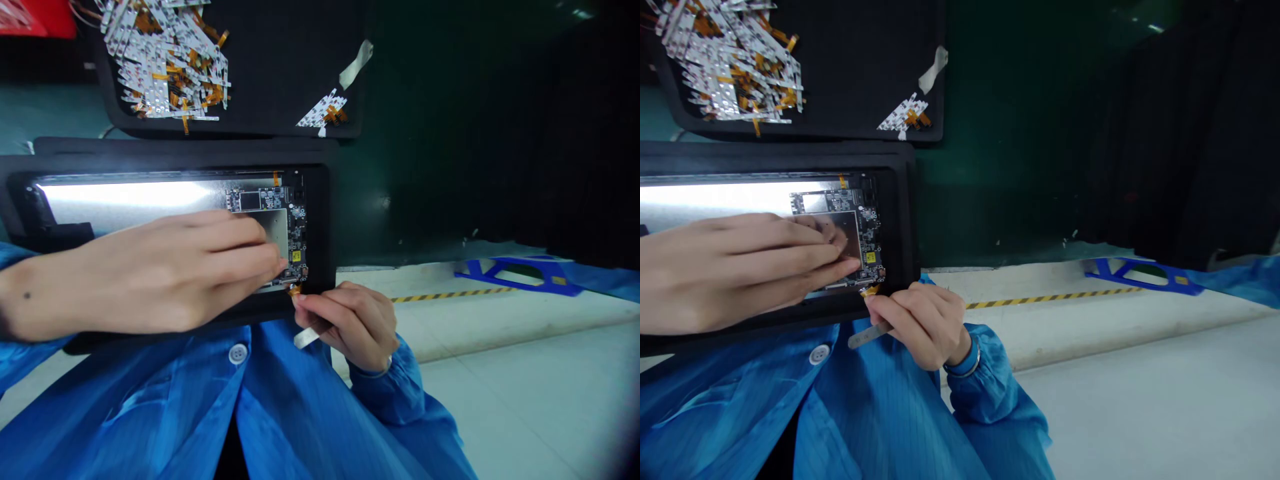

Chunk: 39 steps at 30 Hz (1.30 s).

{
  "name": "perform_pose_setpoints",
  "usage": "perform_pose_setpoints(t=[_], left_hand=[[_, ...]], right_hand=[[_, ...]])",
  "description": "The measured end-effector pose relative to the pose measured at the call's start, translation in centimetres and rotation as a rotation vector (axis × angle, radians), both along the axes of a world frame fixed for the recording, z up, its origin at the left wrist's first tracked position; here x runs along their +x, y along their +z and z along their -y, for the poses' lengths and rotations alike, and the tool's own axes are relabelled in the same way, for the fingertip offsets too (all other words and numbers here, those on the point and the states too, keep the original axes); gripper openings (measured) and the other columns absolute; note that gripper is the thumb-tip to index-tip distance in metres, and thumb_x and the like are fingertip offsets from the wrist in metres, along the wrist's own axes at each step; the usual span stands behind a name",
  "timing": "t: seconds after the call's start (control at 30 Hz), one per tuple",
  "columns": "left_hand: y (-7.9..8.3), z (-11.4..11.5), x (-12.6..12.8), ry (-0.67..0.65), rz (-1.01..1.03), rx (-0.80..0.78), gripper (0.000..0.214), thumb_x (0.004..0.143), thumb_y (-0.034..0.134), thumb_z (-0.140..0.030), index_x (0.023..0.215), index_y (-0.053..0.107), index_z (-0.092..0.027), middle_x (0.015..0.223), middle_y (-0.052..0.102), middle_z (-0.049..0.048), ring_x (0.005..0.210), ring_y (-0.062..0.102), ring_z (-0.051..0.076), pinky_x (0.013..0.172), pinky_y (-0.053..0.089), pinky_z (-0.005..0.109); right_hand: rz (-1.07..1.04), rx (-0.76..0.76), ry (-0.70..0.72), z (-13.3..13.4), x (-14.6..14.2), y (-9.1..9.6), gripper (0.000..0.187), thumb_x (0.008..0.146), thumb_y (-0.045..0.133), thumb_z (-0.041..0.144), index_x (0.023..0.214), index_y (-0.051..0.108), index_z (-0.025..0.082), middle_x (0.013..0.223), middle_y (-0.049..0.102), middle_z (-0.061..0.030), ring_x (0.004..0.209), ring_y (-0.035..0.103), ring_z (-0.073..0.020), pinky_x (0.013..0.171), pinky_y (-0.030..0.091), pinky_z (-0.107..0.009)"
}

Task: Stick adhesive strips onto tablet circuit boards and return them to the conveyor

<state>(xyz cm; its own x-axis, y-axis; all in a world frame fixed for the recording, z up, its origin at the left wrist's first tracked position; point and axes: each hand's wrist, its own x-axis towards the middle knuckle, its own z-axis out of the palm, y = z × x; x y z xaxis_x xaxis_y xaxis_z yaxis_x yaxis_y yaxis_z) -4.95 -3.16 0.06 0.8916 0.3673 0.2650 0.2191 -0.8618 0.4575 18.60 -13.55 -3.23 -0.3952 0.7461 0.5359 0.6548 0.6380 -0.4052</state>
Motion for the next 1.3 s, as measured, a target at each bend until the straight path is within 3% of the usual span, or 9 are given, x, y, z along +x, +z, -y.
perform_pose_setpoints(t=[0.07, 0.13, 0.47, 0.67, 0.83, 1.0, 1.1, 1.2, 1.3], left_hand=[[0.0, -0.1, -0.2, -0.131, -0.016, 0.177, 0.054, 0.106, 0.023, -0.014, 0.099, 0.077, -0.018, 0.097, 0.074, 0.0071, 0.085, 0.068, 0.021, 0.072, 0.058, 0.037], [-0.1, -0.1, -0.3, -0.153, -0.032, 0.252, 0.052, 0.104, 0.024, -0.011, 0.103, 0.076, -0.015, 0.099, 0.074, 0.0088, 0.086, 0.069, 0.023, 0.071, 0.059, 0.039], [0.1, 0.2, -0.3, -0.108, -0.010, 0.165, 0.053, 0.106, 0.025, -0.015, 0.099, 0.077, -0.025, 0.090, 0.074, 0.0038, 0.085, 0.071, 0.021, 0.069, 0.060, 0.036], [0.0, 0.6, -0.2, -0.115, -0.031, 0.255, 0.053, 0.104, 0.023, -0.010, 0.101, 0.076, -0.017, 0.096, 0.074, 0.0078, 0.089, 0.070, 0.023, 0.071, 0.059, 0.038], [0.1, 0.6, -0.1, -0.107, -0.017, 0.228, 0.051, 0.106, 0.025, -0.013, 0.101, 0.075, -0.017, 0.095, 0.074, 0.0065, 0.087, 0.070, 0.021, 0.073, 0.060, 0.036], [-0.3, 0.7, -0.2, -0.108, 0.012, 0.119, 0.039, 0.106, 0.032, -0.015, 0.111, 0.071, -0.013, 0.103, 0.073, 0.0090, 0.098, 0.070, 0.023, 0.080, 0.060, 0.037], [-0.8, 0.9, -0.2, -0.089, 0.018, 0.068, 0.036, 0.106, 0.035, -0.019, 0.111, 0.072, -0.021, 0.110, 0.072, 0.0065, 0.103, 0.068, 0.022, 0.082, 0.060, 0.036], [-1.1, 0.9, -0.2, -0.097, 0.025, 0.047, 0.032, 0.106, 0.038, -0.022, 0.110, 0.070, -0.018, 0.112, 0.071, 0.0083, 0.105, 0.066, 0.024, 0.083, 0.059, 0.037], [-1.0, 0.5, -0.4, -0.103, 0.023, -0.071, 0.032, 0.107, 0.037, -0.022, 0.116, 0.067, -0.016, 0.116, 0.069, 0.0098, 0.107, 0.064, 0.022, 0.089, 0.057, 0.035]], right_hand=[[0.024, -0.006, 0.013, -0.1, 0.1, 0.2, 0.006, 0.094, 0.065, 0.010, 0.090, 0.069, 0.011, 0.068, 0.065, 0.0006, 0.055, 0.058, -0.0094, 0.048, 0.049, -0.026], [0.035, -0.013, 0.024, -0.1, 0.1, 0.4, 0.005, 0.094, 0.065, 0.009, 0.091, 0.069, 0.010, 0.068, 0.064, 0.0001, 0.055, 0.057, -0.0099, 0.050, 0.049, -0.027], [0.099, -0.039, -0.003, 0.0, -0.1, 0.8, 0.005, 0.094, 0.066, 0.009, 0.091, 0.067, 0.013, 0.070, 0.065, 0.0009, 0.057, 0.057, -0.0092, 0.052, 0.049, -0.025], [0.192, -0.107, 0.000, 0.0, -0.3, 1.9, 0.003, 0.090, 0.070, 0.008, 0.092, 0.068, 0.010, 0.073, 0.067, -0.0017, 0.061, 0.061, -0.0110, 0.057, 0.052, -0.026], [0.241, -0.141, 0.001, -0.2, -0.5, 2.6, 0.007, 0.095, 0.063, 0.010, 0.094, 0.069, 0.009, 0.074, 0.066, -0.0027, 0.062, 0.060, -0.0118, 0.056, 0.051, -0.026], [0.258, -0.175, 0.026, -0.5, -0.5, 2.9, 0.017, 0.100, 0.056, 0.015, 0.094, 0.070, 0.008, 0.076, 0.066, -0.0042, 0.063, 0.062, -0.0119, 0.055, 0.050, -0.026], [0.243, -0.188, 0.033, -0.5, -0.5, 2.8, 0.016, 0.100, 0.057, 0.015, 0.093, 0.070, 0.007, 0.077, 0.067, -0.0047, 0.065, 0.063, -0.0124, 0.056, 0.052, -0.026], [0.222, -0.186, 0.014, -0.5, -0.6, 2.5, 0.014, 0.099, 0.058, 0.014, 0.096, 0.069, 0.007, 0.079, 0.067, -0.0046, 0.066, 0.063, -0.0126, 0.056, 0.052, -0.026], [0.190, -0.133, 0.015, -0.6, -0.5, 1.9, 0.010, 0.097, 0.060, 0.012, 0.093, 0.068, 0.008, 0.076, 0.066, -0.0036, 0.064, 0.060, -0.0117, 0.056, 0.051, -0.025]])
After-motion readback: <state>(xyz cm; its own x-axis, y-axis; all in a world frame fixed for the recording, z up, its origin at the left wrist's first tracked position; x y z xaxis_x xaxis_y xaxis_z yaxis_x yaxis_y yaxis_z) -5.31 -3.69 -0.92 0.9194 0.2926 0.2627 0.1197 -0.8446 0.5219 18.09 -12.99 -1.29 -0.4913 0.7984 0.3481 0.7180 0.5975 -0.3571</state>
